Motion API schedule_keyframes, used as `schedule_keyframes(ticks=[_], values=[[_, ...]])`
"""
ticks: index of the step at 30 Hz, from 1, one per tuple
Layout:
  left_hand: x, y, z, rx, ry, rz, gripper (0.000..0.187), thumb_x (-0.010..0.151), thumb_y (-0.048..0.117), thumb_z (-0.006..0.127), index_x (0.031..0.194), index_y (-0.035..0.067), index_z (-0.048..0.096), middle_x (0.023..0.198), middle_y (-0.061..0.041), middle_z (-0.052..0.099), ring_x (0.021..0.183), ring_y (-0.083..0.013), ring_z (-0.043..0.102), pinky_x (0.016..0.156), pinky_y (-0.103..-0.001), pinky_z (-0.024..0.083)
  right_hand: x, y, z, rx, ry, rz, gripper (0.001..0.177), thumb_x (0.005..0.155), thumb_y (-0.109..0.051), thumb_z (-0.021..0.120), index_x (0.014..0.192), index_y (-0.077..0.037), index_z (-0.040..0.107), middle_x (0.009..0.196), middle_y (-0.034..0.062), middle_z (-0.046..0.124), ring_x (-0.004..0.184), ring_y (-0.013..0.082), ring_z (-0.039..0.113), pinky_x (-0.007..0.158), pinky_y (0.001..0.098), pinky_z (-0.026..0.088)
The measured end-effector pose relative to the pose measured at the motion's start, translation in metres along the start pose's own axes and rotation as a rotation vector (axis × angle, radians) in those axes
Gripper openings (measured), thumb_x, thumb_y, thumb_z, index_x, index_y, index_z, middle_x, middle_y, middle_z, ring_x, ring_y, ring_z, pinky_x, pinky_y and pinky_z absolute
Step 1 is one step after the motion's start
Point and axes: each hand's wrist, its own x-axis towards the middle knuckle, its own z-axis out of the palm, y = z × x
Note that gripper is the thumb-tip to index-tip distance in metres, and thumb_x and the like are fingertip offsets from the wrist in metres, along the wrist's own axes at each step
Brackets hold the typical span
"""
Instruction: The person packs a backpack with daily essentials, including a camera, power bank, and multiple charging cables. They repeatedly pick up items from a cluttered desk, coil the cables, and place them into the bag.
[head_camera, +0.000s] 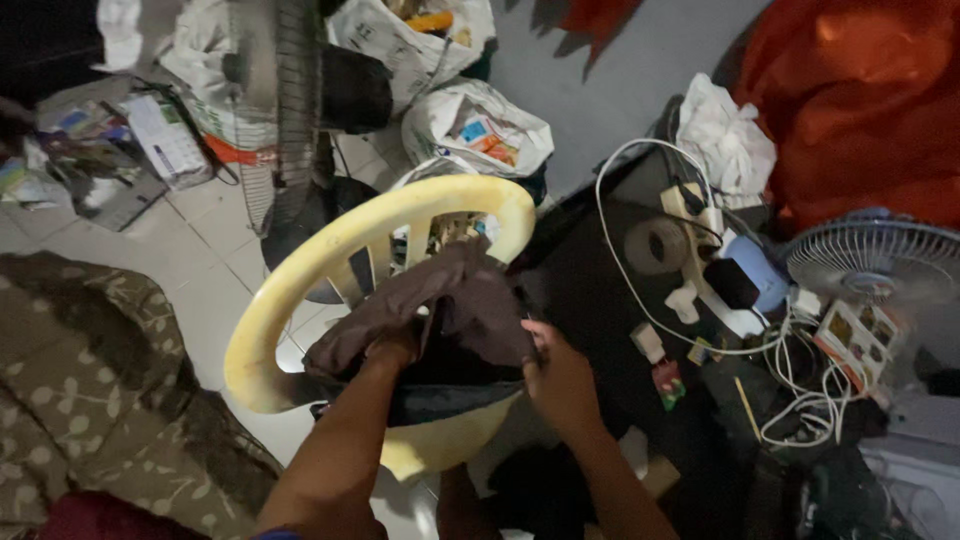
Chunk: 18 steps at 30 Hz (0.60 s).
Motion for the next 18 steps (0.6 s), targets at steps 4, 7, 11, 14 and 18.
schedule_keyframes(ticks=[4,7,11,14,18], values=[[-0.028,0.025,-0.035,0.091,-0.143,-0.011,0.042,0.098,0.022,0.056,0.131,-0.001,0.069,0.139,-0.029,0.062,0.13,-0.0435,0.061,0.108,-0.051,0.049,0.0,-0.016,-0.001,0.064,-0.01,0.043,0.049,0.088,-0.009,0.068,0.136,-0.015,0.06,0.115,0.0154,0.076,0.1,0.0282,0.075,0.086,0.0382,0.058],[-0.08,0.05,-0.084,0.042,-0.096,0.256,0.054,0.1,0.043,0.055,0.13,-0.001,0.063,0.128,-0.03,0.063,0.122,-0.0459,0.06,0.106,-0.05,0.047,-0.004,-0.019,0.002,0.039,0.038,0.051,0.049,0.087,-0.014,0.07,0.135,-0.015,0.062,0.122,0.0162,0.071,0.105,0.0295,0.071,0.086,0.0391,0.057],[-0.172,0.087,-0.14,-0.089,-0.098,0.319,0.057,0.096,0.055,0.047,0.122,0.009,0.068,0.123,-0.022,0.068,0.116,-0.0425,0.062,0.098,-0.05,0.049,-0.007,0.005,0.006,0.228,0.02,0.077,0.042,0.097,-0.026,0.065,0.136,-0.013,0.06,0.13,0.0143,0.068,0.113,0.0282,0.068,0.09,0.0398,0.055],[-0.233,0.116,-0.158,-0.074,-0.004,0.319,0.051,0.097,0.053,0.051,0.12,0.012,0.07,0.117,-0.02,0.071,0.111,-0.0399,0.066,0.095,-0.048,0.052,-0.008,0.048,0.001,0.148,0.143,0.068,0.038,0.1,-0.03,0.064,0.134,-0.013,0.062,0.13,0.0142,0.068,0.117,0.0306,0.066,0.094,0.0407,0.054],[-0.291,0.147,-0.151,-0.083,0.352,0.511,0.036,0.093,0.036,0.061,0.114,0.008,0.068,0.11,-0.018,0.071,0.101,-0.0414,0.067,0.088,-0.048,0.053,0.004,0.129,-0.027,-0.306,0.505,0.012,0.045,0.086,-0.021,0.071,0.129,-0.01,0.063,0.132,0.0166,0.064,0.127,0.0371,0.054,0.108,0.049,0.043]])
